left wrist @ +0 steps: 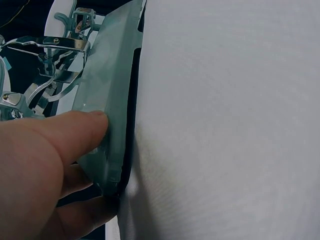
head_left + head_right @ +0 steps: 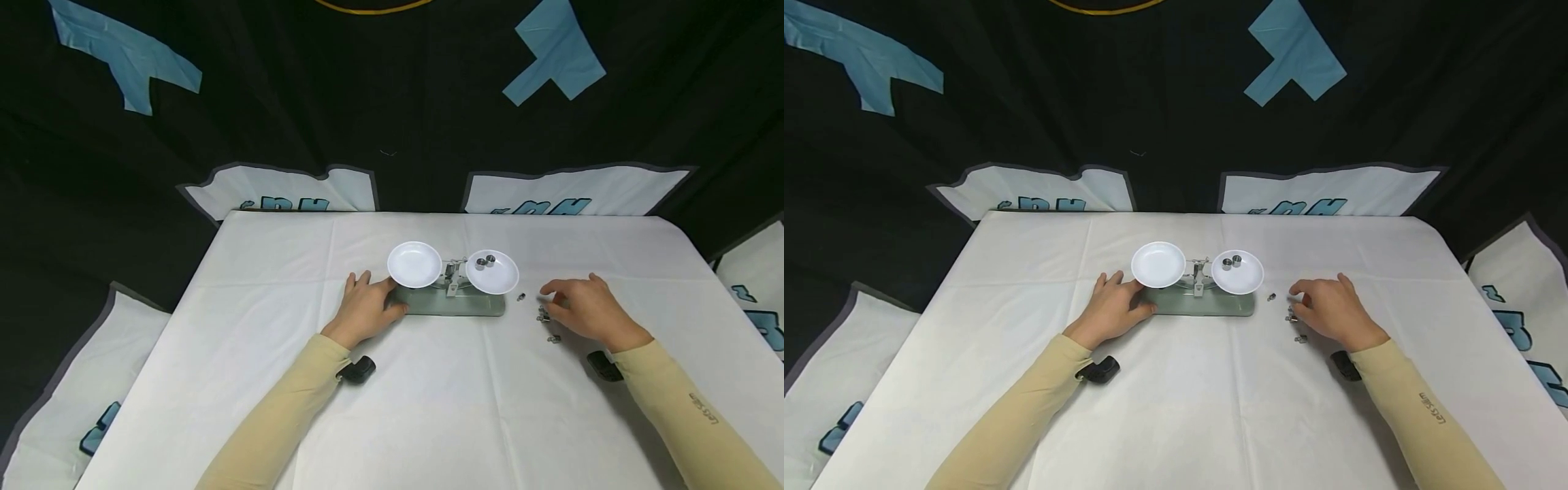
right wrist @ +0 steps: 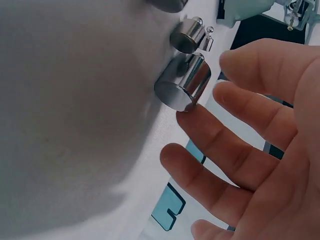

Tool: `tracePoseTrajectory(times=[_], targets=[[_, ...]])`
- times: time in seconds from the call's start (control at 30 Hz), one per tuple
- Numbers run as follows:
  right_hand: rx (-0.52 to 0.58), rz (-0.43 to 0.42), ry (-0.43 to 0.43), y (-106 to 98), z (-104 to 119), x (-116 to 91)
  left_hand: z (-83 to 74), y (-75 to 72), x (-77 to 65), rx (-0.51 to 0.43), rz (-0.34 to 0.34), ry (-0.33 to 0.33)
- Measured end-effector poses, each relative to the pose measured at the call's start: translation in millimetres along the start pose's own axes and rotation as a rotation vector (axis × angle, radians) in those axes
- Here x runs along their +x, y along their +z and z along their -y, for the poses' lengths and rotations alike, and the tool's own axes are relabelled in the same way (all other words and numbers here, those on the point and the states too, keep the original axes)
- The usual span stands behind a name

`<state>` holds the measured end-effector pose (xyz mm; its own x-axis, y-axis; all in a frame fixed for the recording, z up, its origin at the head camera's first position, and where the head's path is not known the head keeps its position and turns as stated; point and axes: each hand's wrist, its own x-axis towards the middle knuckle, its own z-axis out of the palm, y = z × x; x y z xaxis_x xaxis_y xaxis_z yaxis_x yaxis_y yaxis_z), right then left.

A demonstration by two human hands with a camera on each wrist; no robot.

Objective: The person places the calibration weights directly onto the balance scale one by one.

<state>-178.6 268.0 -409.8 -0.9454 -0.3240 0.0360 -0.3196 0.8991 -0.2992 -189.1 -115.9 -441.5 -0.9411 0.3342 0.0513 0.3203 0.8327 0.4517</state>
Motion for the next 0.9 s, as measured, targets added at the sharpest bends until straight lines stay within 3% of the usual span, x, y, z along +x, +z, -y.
tracePoseTrajectory(times=[0.4,0.9], targets=[[-0.015,0.054,0.007,4.1,1.6,0.2,0.5,0.9,0.5,0.001,-0.006,0.003],[-0.063,0.043,0.023,9.5,5.2,2.2,-2.5,-1.7,-0.8,-0.006,0.005,-0.012]])
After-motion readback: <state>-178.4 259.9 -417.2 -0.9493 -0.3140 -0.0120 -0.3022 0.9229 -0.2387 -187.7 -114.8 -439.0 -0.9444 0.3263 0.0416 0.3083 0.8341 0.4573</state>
